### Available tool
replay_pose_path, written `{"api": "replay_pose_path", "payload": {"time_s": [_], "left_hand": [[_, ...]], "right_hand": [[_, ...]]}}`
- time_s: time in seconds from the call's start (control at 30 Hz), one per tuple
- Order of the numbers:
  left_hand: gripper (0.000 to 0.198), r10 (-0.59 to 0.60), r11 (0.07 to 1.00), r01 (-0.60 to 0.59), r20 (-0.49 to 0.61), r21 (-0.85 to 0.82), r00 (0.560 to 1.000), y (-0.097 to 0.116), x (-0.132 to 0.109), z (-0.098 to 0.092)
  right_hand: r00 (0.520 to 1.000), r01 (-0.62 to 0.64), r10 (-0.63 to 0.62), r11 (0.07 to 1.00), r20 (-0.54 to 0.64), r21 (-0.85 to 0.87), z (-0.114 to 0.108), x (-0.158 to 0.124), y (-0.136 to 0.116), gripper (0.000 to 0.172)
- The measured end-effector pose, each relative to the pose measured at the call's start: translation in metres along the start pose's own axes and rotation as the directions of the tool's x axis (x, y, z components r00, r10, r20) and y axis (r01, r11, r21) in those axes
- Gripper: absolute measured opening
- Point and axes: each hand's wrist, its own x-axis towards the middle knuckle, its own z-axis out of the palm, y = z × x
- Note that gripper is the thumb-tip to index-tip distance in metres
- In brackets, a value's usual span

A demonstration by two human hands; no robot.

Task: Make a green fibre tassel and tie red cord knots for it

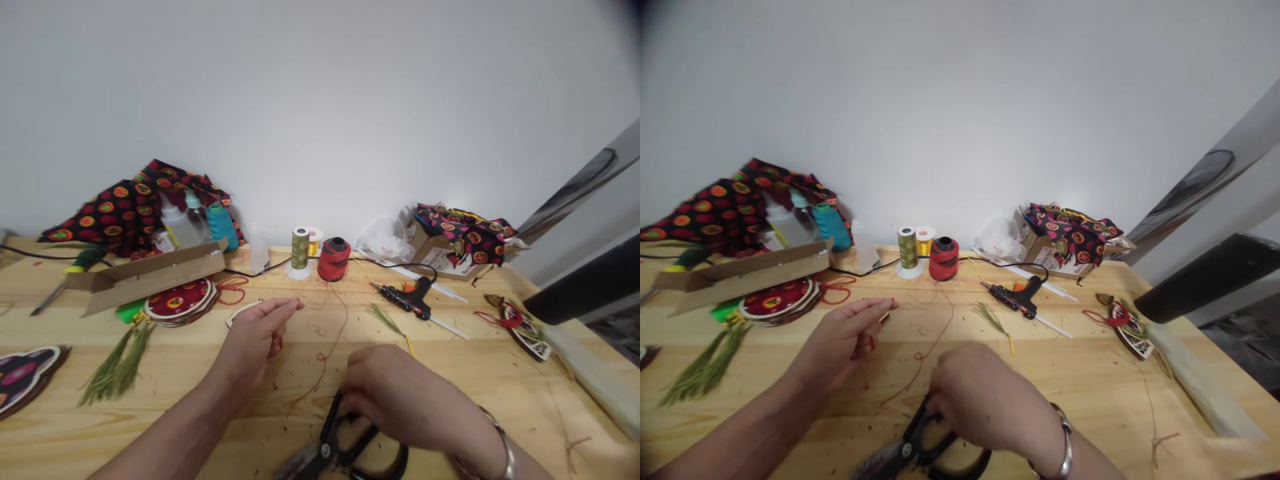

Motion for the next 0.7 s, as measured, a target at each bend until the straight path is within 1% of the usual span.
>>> {"api": "replay_pose_path", "payload": {"time_s": [0.07, 0.13, 0.23, 0.3, 0.37, 0.47, 0.53, 0.6, 0.63, 0.67, 0.7], "left_hand": [[0.031, 0.003, 1.0, -0.003, 0.012, 0.015, 1.0, 0.0, -0.001, 0.001], [0.031, 0.006, 1.0, -0.007, 0.034, 0.022, 0.999, -0.001, -0.002, 0.001], [0.03, 0.011, 1.0, -0.013, 0.049, 0.028, 0.999, -0.001, -0.003, 0.001], [0.03, 0.011, 0.999, -0.013, 0.05, 0.036, 0.999, -0.001, -0.003, 0.002], [0.031, 0.011, 0.999, -0.014, 0.052, 0.049, 0.999, 0.0, -0.004, 0.002], [0.032, -0.003, 0.997, -0.002, 0.06, 0.071, 0.998, 0.001, -0.004, 0.002], [0.032, -0.011, 0.997, 0.007, 0.06, 0.074, 0.998, 0.001, -0.005, 0.002], [0.032, -0.019, 0.997, 0.015, 0.053, 0.07, 0.998, 0.001, -0.006, 0.002], [0.032, -0.022, 0.998, 0.019, 0.054, 0.061, 0.998, 0.001, -0.006, 0.003], [0.032, -0.028, 0.999, 0.026, 0.061, 0.046, 0.998, 0.001, -0.007, 0.003], [0.033, -0.034, 0.999, 0.033, 0.072, 0.024, 0.997, 0.001, -0.007, 0.003]], "right_hand": [[0.999, 0.012, -0.013, 0.999, -0.044, -0.03, -0.001, 0.009, -0.001, 0.018], [0.995, 0.074, -0.082, 0.991, -0.064, -0.114, 0.001, 0.017, -0.005, 0.018], [0.97, 0.216, -0.24, 0.924, -0.039, -0.317, 0.008, 0.027, -0.014, 0.009], [0.952, 0.266, -0.304, 0.871, -0.026, -0.413, 0.016, 0.032, -0.019, 0.006], [0.944, 0.283, -0.329, 0.84, -0.019, -0.463, 0.024, 0.037, -0.023, 0.009], [0.941, 0.283, -0.338, 0.822, -0.024, -0.494, 0.034, 0.042, -0.023, 0.013], [0.941, 0.287, -0.337, 0.837, -0.027, -0.465, 0.036, 0.044, -0.02, 0.01], [0.949, 0.281, -0.312, 0.898, -0.04, -0.339, 0.034, 0.045, -0.014, 0.009], [0.957, 0.261, -0.282, 0.94, -0.067, -0.221, 0.032, 0.046, -0.011, 0.01], [0.967, 0.224, -0.231, 0.972, -0.111, -0.069, 0.029, 0.047, -0.008, 0.011], [0.975, 0.171, -0.152, 0.979, -0.162, 0.111, 0.025, 0.048, -0.005, 0.013]]}}
